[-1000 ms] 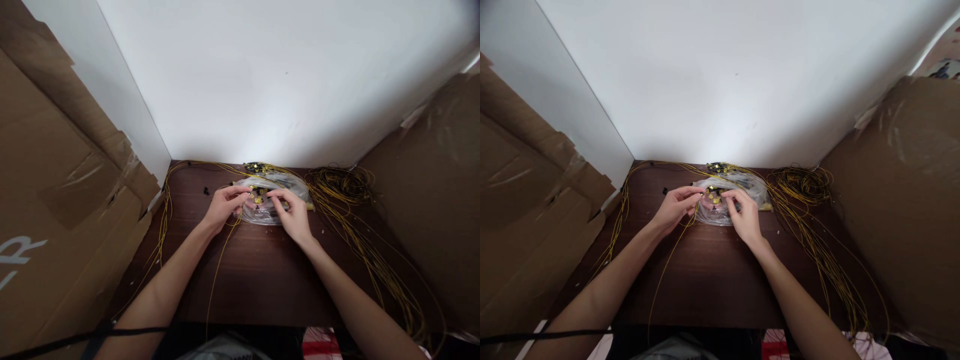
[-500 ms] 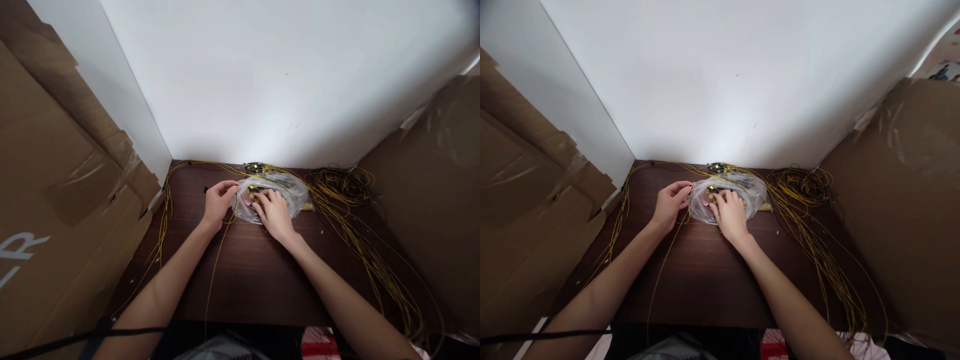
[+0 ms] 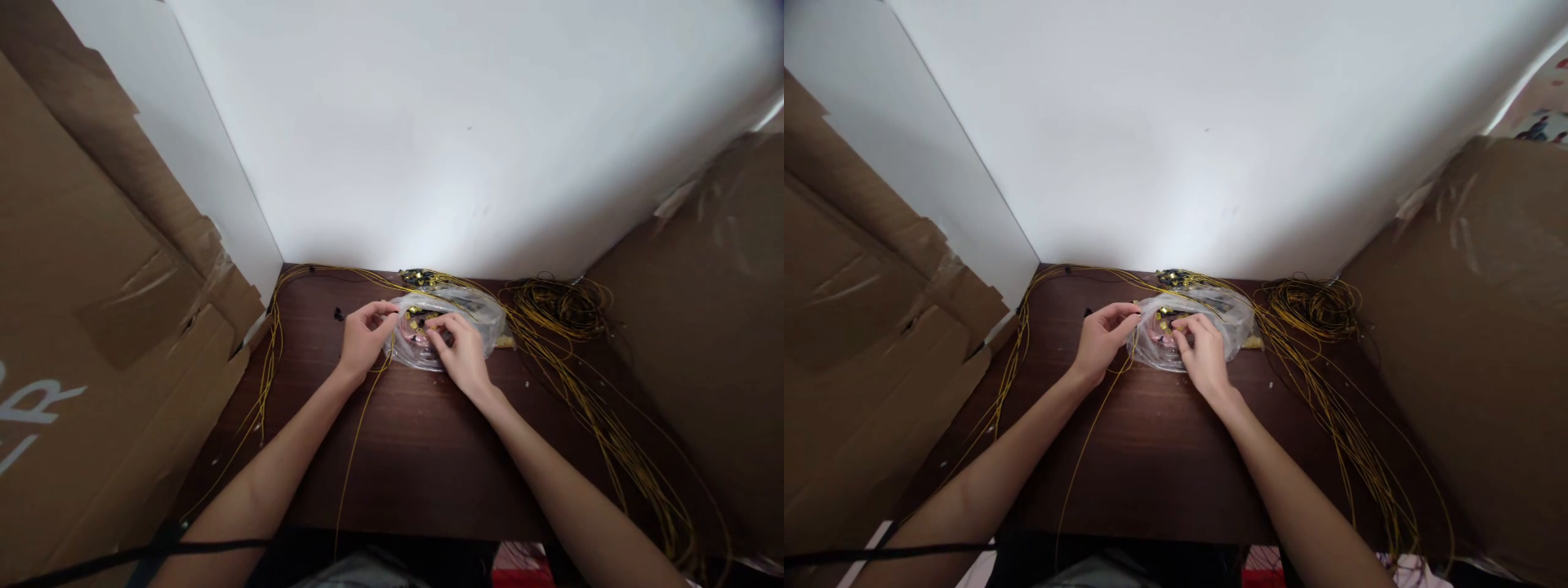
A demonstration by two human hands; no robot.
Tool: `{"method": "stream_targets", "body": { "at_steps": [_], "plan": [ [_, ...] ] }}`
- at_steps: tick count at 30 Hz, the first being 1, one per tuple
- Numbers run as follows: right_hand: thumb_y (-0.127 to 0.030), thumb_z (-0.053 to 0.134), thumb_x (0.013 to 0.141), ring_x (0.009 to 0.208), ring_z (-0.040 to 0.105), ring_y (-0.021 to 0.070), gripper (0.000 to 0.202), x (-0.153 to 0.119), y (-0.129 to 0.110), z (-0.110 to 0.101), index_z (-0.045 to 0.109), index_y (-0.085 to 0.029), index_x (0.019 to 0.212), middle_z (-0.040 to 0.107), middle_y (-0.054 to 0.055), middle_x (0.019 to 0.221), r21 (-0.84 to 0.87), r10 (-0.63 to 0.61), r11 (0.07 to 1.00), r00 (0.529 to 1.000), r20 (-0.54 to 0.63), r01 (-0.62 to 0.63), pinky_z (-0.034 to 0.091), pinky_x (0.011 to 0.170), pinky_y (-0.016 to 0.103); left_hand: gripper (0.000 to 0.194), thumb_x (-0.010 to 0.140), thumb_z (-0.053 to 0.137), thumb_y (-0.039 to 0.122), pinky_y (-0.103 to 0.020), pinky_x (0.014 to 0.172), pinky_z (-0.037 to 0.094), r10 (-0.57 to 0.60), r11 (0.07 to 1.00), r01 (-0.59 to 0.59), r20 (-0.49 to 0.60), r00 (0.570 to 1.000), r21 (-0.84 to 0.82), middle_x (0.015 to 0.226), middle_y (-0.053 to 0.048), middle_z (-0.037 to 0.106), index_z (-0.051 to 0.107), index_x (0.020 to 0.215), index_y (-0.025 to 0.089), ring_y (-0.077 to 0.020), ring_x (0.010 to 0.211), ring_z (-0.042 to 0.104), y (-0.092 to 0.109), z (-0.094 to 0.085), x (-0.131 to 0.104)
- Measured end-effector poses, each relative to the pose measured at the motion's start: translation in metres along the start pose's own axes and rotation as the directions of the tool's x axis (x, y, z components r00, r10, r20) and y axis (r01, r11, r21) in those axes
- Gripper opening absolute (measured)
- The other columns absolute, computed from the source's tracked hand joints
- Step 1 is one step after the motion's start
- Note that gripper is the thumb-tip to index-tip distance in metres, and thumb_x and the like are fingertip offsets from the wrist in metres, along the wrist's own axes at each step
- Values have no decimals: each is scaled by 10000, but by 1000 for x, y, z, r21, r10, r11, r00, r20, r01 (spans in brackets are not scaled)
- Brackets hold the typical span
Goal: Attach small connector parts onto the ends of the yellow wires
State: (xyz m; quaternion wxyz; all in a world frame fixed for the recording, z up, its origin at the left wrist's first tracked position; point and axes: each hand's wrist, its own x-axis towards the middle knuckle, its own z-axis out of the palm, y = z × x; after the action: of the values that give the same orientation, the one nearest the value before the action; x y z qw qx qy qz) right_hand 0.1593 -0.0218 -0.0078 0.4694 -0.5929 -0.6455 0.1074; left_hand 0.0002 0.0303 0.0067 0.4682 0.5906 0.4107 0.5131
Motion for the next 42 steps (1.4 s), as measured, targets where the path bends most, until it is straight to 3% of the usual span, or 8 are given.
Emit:
{"method": "stream_targets", "body": {
  "at_steps": [4, 8, 11, 15, 22, 30, 36, 42],
  "plan": [
    [-278, 565, 774, 749, 598, 189, 153, 1, -3, -1, 642, -180, 864, 659, 59, 865, 229, 123, 967, 992, -24, -114, 480, 701, 335, 128, 693, 604, 224, -210, 594, 429, 59, 995, -59, 5, 998, 83, 745, -20, 646, 659, 773, 141, -94, 592, 524, -2, 2, -3],
    [-314, 657, 702, 777, 641, 189, 249, 0, -8, 3, 631, -176, 908, 691, 65, 882, 619, 281, 732, 954, 107, -286, 520, 723, 348, 121, 726, 575, 222, -218, 595, 442, 97, 986, -106, 75, 992, 129, 683, -13, 630, 638, 799, 149, -107, 587, 548, -3, 7, -8],
    [-303, 696, 667, 749, 647, 174, 234, -1, -13, 4, 654, -177, 860, 700, 56, 864, 724, 306, 608, 938, 163, -324, 531, 721, 345, 131, 760, 545, 239, -221, 599, 452, 106, 987, -118, 104, 989, 113, 691, -16, 626, 614, 837, 160, -117, 616, 570, -2, 10, -11],
    [-271, 720, 644, 762, 645, 162, 209, -1, -18, 3, 673, -182, 827, 699, 46, 874, 776, 317, 529, 928, 194, -343, 526, 744, 328, 134, 769, 541, 249, -225, 604, 460, 102, 991, -111, 116, 988, 80, 710, -17, 622, 601, 858, 169, -120, 628, 577, -1, 11, -14],
    [-251, 762, 582, 687, 637, 148, 254, -2, -18, 3, 659, -175, 802, 688, 21, 764, 783, 388, 503, 906, 172, -364, 525, 721, 319, 109, 758, 553, 236, -213, 570, 435, 116, 986, -127, 103, 988, 107, 685, -10, 588, 603, 829, 171, -113, 602, 552, 3, 11, -16],
    [-246, 764, 579, 562, 563, 96, 211, -3, -22, 4, 599, -183, 695, 613, -35, 612, 724, 337, 624, 937, 91, -294, 490, 604, 237, 110, 751, 566, 232, -221, 625, 452, 138, 978, -155, 125, 983, 138, 744, -22, 616, 613, 824, 164, -121, 659, 566, 1, 13, -17],
    [-278, 782, 542, 638, 595, 132, 263, -3, -26, 5, 629, -189, 737, 635, -6, 692, 728, 339, 614, 935, 106, -305, 523, 689, 300, 121, 741, 587, 226, -268, 735, 493, 139, 986, -150, 123, 983, 78, 821, -44, 645, 634, 834, 164, -151, 750, 607, 1, 13, -18],
    [-281, 711, 641, 782, 607, 170, 117, -4, -25, 5, 669, -194, 707, 647, 41, 923, 740, 313, 627, 949, 47, -243, 530, 704, 328, 126, 733, 609, 232, -292, 772, 510, 139, 989, -143, 102, 985, 31, 854, -53, 654, 647, 828, 159, -159, 804, 615, 4, 13, -17]
  ]
}}
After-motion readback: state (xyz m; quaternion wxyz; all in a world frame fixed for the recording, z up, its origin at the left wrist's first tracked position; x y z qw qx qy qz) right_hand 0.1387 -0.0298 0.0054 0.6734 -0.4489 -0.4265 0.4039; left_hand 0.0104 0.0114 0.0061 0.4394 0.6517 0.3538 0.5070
